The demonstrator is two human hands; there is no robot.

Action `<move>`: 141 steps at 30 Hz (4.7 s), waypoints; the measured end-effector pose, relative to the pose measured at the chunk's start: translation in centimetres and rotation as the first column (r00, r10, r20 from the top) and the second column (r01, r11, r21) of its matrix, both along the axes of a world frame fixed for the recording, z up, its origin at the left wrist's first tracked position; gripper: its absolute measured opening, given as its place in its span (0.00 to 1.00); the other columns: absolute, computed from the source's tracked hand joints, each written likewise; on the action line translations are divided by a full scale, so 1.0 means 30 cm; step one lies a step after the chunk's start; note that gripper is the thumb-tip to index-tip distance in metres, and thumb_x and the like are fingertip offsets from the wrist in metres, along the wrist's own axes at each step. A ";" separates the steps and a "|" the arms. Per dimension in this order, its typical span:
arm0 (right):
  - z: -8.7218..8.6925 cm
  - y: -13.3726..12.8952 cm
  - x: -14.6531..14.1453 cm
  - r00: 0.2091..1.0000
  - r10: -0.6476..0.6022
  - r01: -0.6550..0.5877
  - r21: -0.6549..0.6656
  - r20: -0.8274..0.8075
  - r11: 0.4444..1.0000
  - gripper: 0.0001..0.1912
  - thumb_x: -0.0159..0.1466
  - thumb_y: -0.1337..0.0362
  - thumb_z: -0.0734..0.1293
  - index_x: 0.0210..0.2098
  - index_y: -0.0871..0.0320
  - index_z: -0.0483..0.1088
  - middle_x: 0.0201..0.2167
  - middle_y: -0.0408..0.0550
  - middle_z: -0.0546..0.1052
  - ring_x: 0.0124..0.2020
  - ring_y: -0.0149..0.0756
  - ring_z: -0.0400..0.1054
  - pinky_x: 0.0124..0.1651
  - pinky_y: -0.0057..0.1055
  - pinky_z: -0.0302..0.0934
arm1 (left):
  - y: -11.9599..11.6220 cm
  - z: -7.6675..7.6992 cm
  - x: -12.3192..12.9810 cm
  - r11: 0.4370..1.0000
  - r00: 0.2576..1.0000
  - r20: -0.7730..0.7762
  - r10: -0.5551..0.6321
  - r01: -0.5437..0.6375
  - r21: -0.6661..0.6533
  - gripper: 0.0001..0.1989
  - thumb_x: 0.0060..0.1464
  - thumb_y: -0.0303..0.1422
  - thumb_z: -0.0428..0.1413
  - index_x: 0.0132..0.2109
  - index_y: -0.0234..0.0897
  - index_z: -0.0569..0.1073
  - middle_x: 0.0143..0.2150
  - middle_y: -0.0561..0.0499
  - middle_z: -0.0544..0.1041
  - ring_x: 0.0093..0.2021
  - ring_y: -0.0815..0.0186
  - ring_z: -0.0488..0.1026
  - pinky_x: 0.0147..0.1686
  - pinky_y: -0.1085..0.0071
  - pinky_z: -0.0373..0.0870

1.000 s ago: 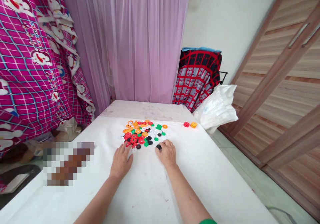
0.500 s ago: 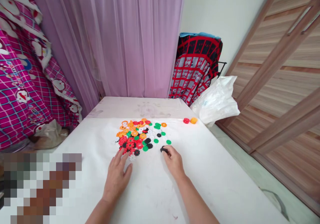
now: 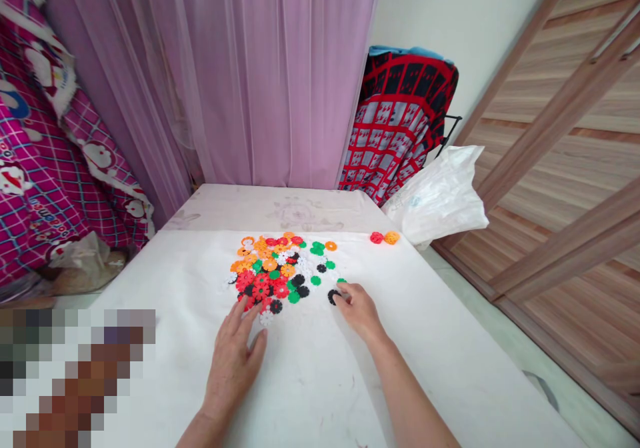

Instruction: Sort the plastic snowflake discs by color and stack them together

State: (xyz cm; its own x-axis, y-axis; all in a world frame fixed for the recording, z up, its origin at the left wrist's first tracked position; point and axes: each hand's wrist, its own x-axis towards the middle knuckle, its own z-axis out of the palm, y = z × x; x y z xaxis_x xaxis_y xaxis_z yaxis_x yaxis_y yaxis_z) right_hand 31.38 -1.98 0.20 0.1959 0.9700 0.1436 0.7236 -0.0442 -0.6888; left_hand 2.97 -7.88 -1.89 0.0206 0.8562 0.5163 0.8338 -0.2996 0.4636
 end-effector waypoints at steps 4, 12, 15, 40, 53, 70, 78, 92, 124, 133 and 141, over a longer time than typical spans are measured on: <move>0.034 -0.019 -0.009 0.977 0.078 -0.066 -0.066 0.199 0.996 0.11 0.58 0.64 0.66 0.39 0.52 0.77 0.39 0.45 0.73 0.28 0.29 0.67 0.37 0.28 0.59 | -0.002 0.005 0.002 1.000 1.000 0.002 -0.002 0.002 -0.012 0.22 0.60 0.39 0.50 0.60 0.48 0.69 0.66 0.45 0.65 0.65 0.53 0.63 0.60 0.49 0.65; 0.066 -0.041 -0.045 0.983 0.113 -0.098 -0.102 0.145 0.990 0.07 0.57 0.66 0.64 0.36 0.51 0.71 0.28 0.38 0.75 0.28 0.31 0.67 0.32 0.26 0.54 | -0.002 0.010 -0.001 1.000 1.000 -0.012 -0.004 0.004 -0.020 0.21 0.60 0.38 0.49 0.60 0.47 0.70 0.66 0.45 0.65 0.64 0.53 0.64 0.60 0.49 0.65; 0.068 -0.063 -0.052 0.982 0.151 -0.148 -0.032 0.116 0.988 0.12 0.57 0.67 0.63 0.40 0.50 0.72 0.32 0.38 0.77 0.29 0.31 0.68 0.35 0.26 0.58 | 0.002 0.007 -0.004 1.000 1.000 -0.009 -0.008 0.008 -0.008 0.21 0.60 0.38 0.49 0.59 0.45 0.70 0.65 0.44 0.66 0.64 0.53 0.64 0.60 0.49 0.65; 0.070 -0.107 0.007 0.969 0.203 -0.208 -0.025 -0.143 0.978 0.11 0.56 0.66 0.64 0.35 0.52 0.77 0.30 0.41 0.78 0.31 0.32 0.70 0.37 0.28 0.61 | -0.016 0.034 0.020 0.997 0.995 -0.092 -0.048 0.053 0.057 0.21 0.60 0.35 0.49 0.60 0.45 0.69 0.64 0.44 0.67 0.64 0.51 0.63 0.61 0.47 0.62; 0.044 0.014 -0.010 0.981 0.139 -0.154 -0.109 -0.132 0.982 0.08 0.53 0.68 0.67 0.31 0.53 0.78 0.32 0.42 0.81 0.33 0.34 0.74 0.40 0.29 0.65 | -0.011 0.028 0.019 0.998 0.998 -0.047 -0.041 0.043 0.047 0.21 0.60 0.36 0.48 0.59 0.45 0.70 0.64 0.44 0.66 0.64 0.52 0.63 0.60 0.49 0.64; 0.049 -0.058 -0.025 0.964 0.212 -0.210 -0.027 0.161 0.977 0.11 0.55 0.70 0.66 0.37 0.53 0.73 0.36 0.43 0.72 0.31 0.30 0.66 0.39 0.27 0.60 | -0.005 0.013 0.006 0.999 0.998 0.046 -0.049 0.049 0.015 0.21 0.60 0.36 0.50 0.59 0.44 0.71 0.65 0.44 0.66 0.64 0.53 0.64 0.61 0.51 0.65; 0.062 0.010 0.047 0.989 0.015 -0.014 -0.010 0.148 1.000 0.11 0.60 0.64 0.64 0.42 0.53 0.73 0.42 0.45 0.74 0.31 0.30 0.67 0.41 0.30 0.61 | -0.003 0.014 0.005 0.999 0.998 0.039 -0.042 0.040 0.037 0.20 0.60 0.36 0.50 0.58 0.43 0.71 0.64 0.44 0.67 0.63 0.54 0.66 0.59 0.53 0.67; 0.074 0.071 0.061 0.953 -0.014 0.042 -0.084 0.303 0.996 0.08 0.59 0.61 0.66 0.39 0.53 0.73 0.40 0.45 0.75 0.42 0.36 0.69 0.40 0.29 0.57 | 0.144 0.045 -0.015 0.996 0.992 0.104 0.076 -0.080 0.036 0.20 0.59 0.38 0.49 0.55 0.38 0.73 0.63 0.40 0.68 0.63 0.53 0.65 0.62 0.52 0.63; 0.134 0.199 0.018 0.962 0.212 -0.209 -0.035 0.172 0.977 0.11 0.57 0.60 0.69 0.40 0.52 0.75 0.39 0.42 0.74 0.34 0.30 0.68 0.38 0.27 0.58 | 0.124 0.055 -0.015 0.999 0.976 0.214 0.036 -0.030 -0.032 0.20 0.59 0.38 0.51 0.57 0.42 0.72 0.65 0.44 0.67 0.64 0.55 0.64 0.63 0.53 0.62; 0.176 0.149 -0.071 0.827 0.425 -0.377 -0.199 0.367 0.905 0.11 0.58 0.63 0.68 0.41 0.51 0.76 0.41 0.43 0.75 0.44 0.34 0.69 0.42 0.27 0.57 | 0.128 0.039 -0.013 1.000 0.980 0.197 0.023 -0.024 0.004 0.19 0.59 0.38 0.51 0.56 0.40 0.72 0.64 0.43 0.67 0.63 0.56 0.66 0.62 0.53 0.63; 0.158 0.165 -0.081 0.806 0.423 -0.367 -0.210 0.415 0.906 0.09 0.58 0.63 0.67 0.39 0.52 0.75 0.40 0.44 0.74 0.43 0.35 0.69 0.41 0.27 0.56 | 0.123 0.045 -0.007 0.999 0.982 0.184 0.044 -0.040 -0.026 0.19 0.59 0.37 0.51 0.56 0.41 0.72 0.64 0.43 0.67 0.64 0.55 0.65 0.62 0.52 0.63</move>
State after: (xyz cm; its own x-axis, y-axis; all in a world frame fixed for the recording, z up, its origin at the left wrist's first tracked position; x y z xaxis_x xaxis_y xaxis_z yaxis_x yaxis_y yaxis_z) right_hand 28.94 2.97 4.93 -0.2649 0.9643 0.0044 0.9195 0.2540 -0.3001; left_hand 2.77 -4.19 -0.53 -0.1091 0.8657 0.4886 0.7451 -0.2541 0.6166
